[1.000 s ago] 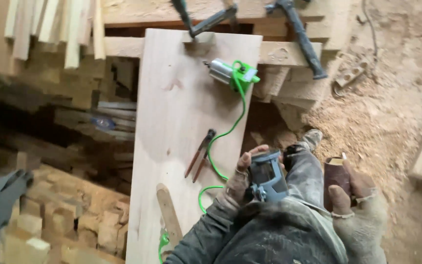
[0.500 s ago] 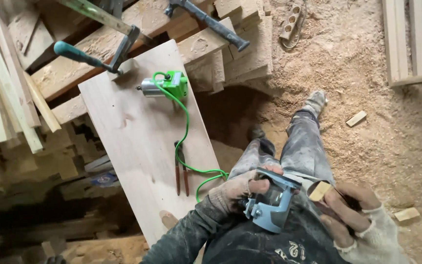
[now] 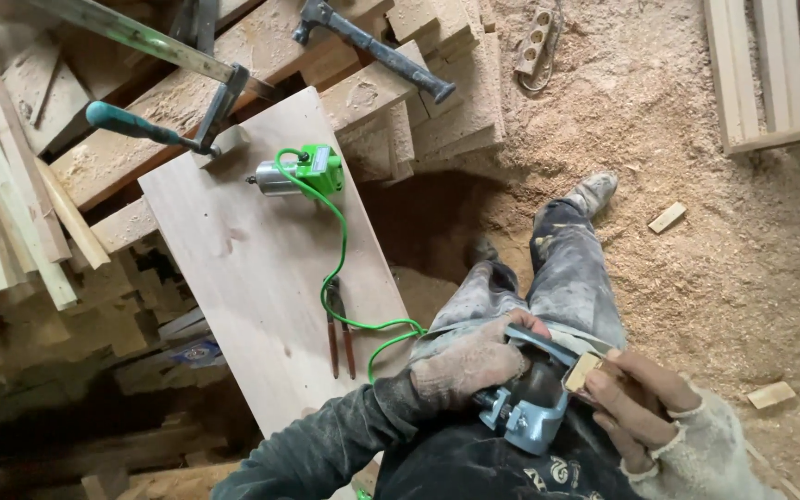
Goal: The person sands a small metal object using a sanding block. The person holds the metal piece in one hand and rubs the sanding block over its surfaces repeatedly.
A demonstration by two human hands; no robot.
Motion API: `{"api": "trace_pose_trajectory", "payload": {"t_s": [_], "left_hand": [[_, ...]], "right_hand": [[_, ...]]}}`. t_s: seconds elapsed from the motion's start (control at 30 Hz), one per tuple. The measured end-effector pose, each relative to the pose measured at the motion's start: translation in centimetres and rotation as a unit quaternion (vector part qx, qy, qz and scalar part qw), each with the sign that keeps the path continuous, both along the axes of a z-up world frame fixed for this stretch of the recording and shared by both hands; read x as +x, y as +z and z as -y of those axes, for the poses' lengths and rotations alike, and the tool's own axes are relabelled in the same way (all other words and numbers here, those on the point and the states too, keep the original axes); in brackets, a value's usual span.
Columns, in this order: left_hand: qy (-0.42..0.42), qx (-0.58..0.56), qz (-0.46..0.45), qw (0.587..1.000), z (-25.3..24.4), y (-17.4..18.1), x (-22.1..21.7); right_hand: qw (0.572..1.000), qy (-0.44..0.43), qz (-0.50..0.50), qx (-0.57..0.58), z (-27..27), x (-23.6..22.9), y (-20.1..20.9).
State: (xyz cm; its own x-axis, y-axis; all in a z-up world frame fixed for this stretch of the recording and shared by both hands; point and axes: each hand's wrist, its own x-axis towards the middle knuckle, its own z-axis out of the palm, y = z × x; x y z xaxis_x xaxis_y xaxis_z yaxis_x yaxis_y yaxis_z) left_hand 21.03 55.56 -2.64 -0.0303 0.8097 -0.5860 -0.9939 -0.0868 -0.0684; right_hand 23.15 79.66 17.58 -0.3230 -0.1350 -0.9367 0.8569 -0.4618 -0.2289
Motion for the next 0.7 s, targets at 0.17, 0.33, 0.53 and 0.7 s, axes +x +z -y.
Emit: {"api": "trace_pose_trajectory", "payload": {"t_s": [0.17, 0.33, 0.53, 0.7], "left_hand": [[0.027, -0.207, -0.254, 0.945, 2.2, 13.5, -1.8], [-0.18, 0.156, 0.199, 0.951, -0.4, -1.6, -2.1], [0.016, -0.021, -0.19, 0.981, 1.9, 9.0, 0.4], [0.01, -0.153, -0.43, 0.89, 1.3, 11.3, 0.7]], "right_hand": [[0.981, 0.024, -0.169, -0.093, -1.9, 3.3, -2.7], [0.613, 0.357, -0.649, 0.275, 3.8, -1.3, -0.3], [0.715, 0.301, -0.589, 0.227, 1.4, 0.2, -1.6], [0.988, 0.023, -0.119, 0.092, -0.2, 3.7, -0.5]]}}
